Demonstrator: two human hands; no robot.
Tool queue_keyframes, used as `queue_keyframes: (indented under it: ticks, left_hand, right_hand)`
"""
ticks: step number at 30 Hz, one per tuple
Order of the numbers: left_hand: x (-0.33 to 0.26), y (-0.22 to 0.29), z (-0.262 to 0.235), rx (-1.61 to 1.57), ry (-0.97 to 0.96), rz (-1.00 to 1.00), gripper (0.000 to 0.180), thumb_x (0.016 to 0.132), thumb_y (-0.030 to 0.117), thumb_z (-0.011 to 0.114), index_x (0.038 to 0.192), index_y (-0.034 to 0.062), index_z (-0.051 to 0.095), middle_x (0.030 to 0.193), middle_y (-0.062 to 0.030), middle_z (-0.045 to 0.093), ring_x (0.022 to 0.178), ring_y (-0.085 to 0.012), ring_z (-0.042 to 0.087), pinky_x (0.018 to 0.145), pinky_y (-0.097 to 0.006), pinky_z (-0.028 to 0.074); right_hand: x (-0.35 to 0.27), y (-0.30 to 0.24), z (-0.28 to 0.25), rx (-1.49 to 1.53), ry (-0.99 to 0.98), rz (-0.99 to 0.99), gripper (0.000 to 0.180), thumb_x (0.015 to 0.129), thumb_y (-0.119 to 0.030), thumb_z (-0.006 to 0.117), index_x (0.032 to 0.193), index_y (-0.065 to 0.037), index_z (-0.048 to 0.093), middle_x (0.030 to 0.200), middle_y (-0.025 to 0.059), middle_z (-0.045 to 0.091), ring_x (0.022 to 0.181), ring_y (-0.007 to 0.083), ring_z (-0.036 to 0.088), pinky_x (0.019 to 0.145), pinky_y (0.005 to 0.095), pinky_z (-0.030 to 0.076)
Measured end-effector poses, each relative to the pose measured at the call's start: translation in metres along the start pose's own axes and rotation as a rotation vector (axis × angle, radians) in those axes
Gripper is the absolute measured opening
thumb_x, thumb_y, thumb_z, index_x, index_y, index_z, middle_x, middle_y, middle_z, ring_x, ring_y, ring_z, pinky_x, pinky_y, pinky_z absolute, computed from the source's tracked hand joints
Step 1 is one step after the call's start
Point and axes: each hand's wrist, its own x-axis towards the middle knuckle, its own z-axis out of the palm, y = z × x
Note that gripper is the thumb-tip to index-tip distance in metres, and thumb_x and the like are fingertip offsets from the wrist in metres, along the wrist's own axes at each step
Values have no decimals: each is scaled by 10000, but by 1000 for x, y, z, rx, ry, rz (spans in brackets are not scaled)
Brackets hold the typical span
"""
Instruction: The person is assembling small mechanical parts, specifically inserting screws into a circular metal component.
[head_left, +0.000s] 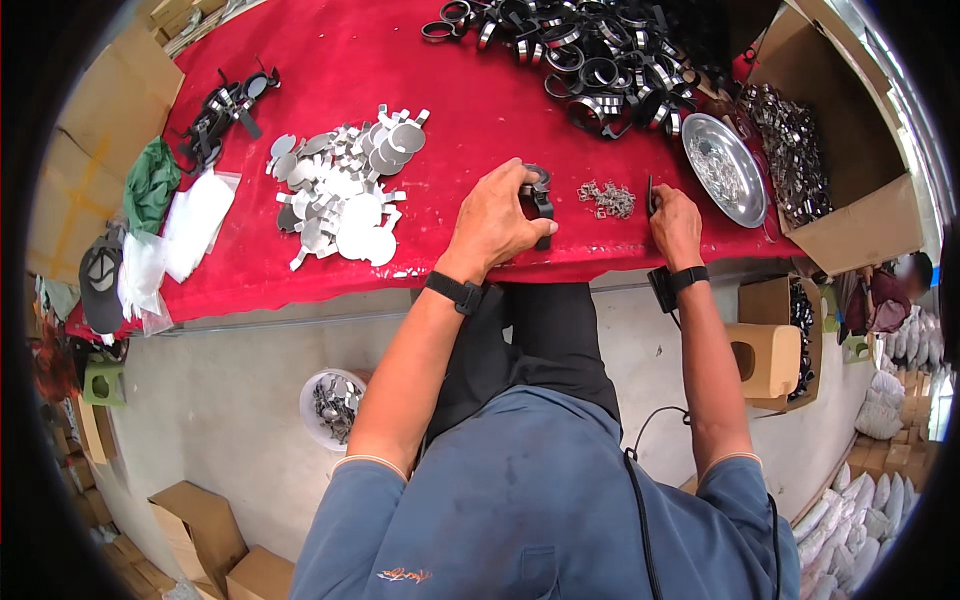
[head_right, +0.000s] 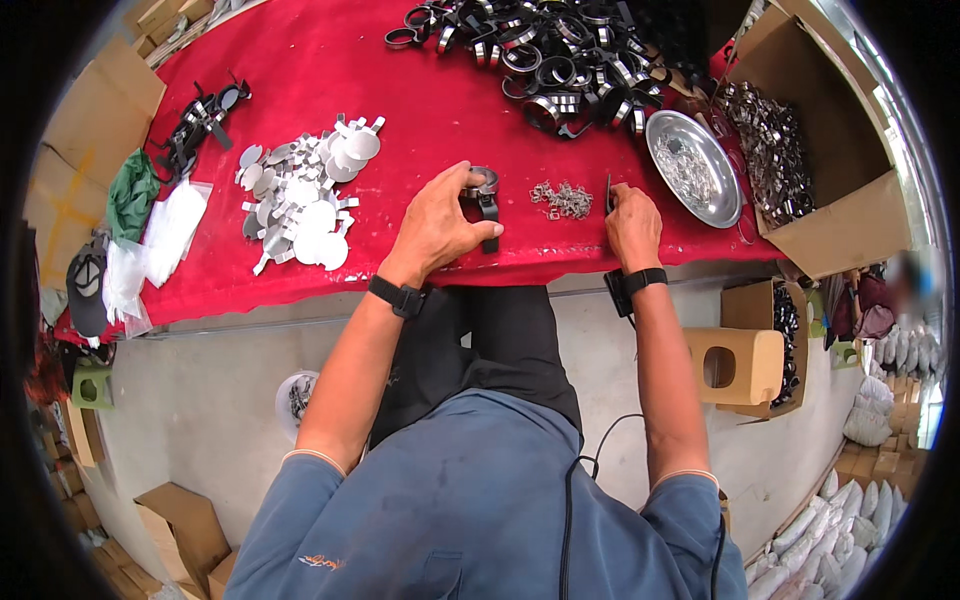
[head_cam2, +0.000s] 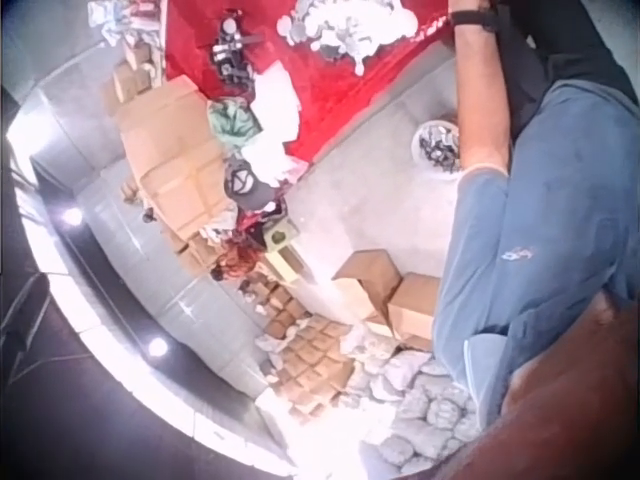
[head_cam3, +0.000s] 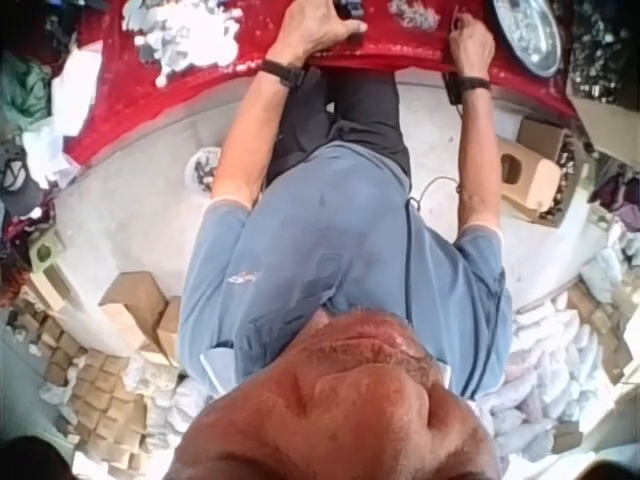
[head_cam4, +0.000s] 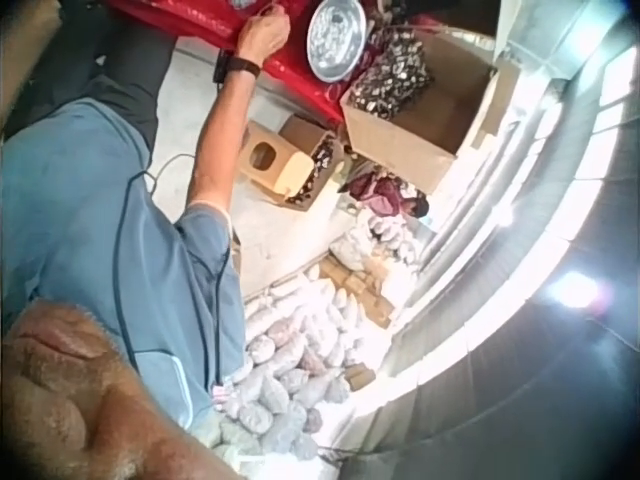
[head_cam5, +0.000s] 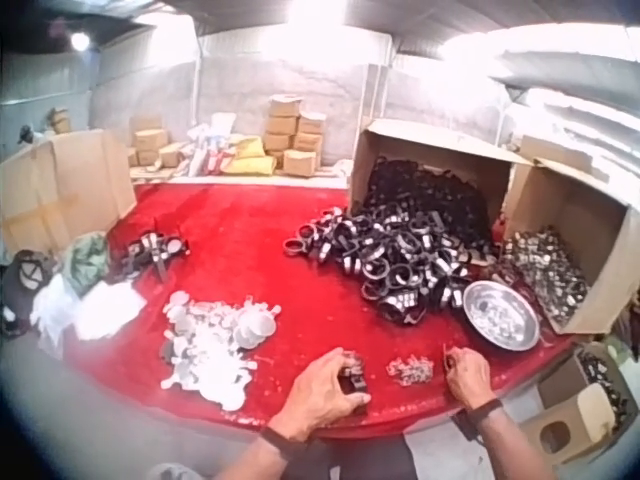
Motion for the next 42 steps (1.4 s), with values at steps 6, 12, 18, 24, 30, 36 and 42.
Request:
queue_keyframes:
  ticks: [6, 12, 18, 24, 30, 36, 42]
  left_hand:
    - [-2, -6, 4, -4, 18, 28, 735, 718, 302, 985, 1333, 18, 697, 1480, -207, 667, 1330, -400, 664, 1150, -461, 539]
    - [-5, -11, 6, 38, 56, 94, 792, 709, 337, 995, 1365, 37, 668, 1498, -186, 653, 1359, -411, 638, 1174, -480, 521]
    - [-10, -9, 12, 9, 92, 83, 850, 680, 345, 1015, 1391, 56, 651, 1518, -172, 640, 1383, -410, 616, 1183, -494, 510]
    - [-8, -12, 17, 14, 146, 106, 827, 656, 314, 1023, 1358, 51, 673, 1473, -201, 663, 1375, -413, 618, 1171, -503, 515]
    - [-6, -19, 29, -32, 285, 174, 685, 688, 232, 976, 1288, 27, 717, 1424, -230, 677, 1317, -448, 634, 1140, -514, 526]
    - [-5, -26, 36, 11, 355, 220, 519, 773, 163, 861, 1253, -3, 756, 1367, -248, 698, 1258, -460, 651, 1099, -515, 539]
    - [1, -32, 38, 58, 369, 257, 472, 778, 139, 833, 1224, -11, 792, 1336, -266, 725, 1217, -464, 672, 1086, -507, 543]
  right_hand:
    - [-6, -12, 0, -150, -34, -91, 252, 1037, -189, 662, 1172, 16, 721, 1062, 265, 760, 1013, 484, 731, 900, 580, 585]
    - [7, -5, -12, -181, -78, -127, 164, 918, -98, 741, 1029, 14, 699, 1035, 262, 765, 999, 472, 738, 897, 574, 584]
    - [-1, -67, -16, 552, -89, 20, 337, 927, -83, 729, 1255, -14, 759, 1143, 196, 819, 1035, 331, 801, 956, 418, 611]
    - [-22, -143, -1, 686, -183, 64, 299, 920, -67, 720, 1209, -5, 768, 1040, 197, 820, 967, 336, 805, 895, 423, 622]
    - [-23, -163, -14, 650, -230, 75, 345, 905, -165, 744, 1200, 13, 762, 1010, 232, 813, 970, 399, 798, 897, 470, 617]
    - [-30, -181, -11, 354, -134, -57, 388, 902, -282, 812, 1099, 30, 693, 904, 285, 763, 880, 482, 759, 812, 545, 598]
    - [-24, -168, 4, 375, -89, -162, 360, 913, -285, 821, 999, 8, 630, 825, 269, 711, 805, 492, 724, 724, 552, 569]
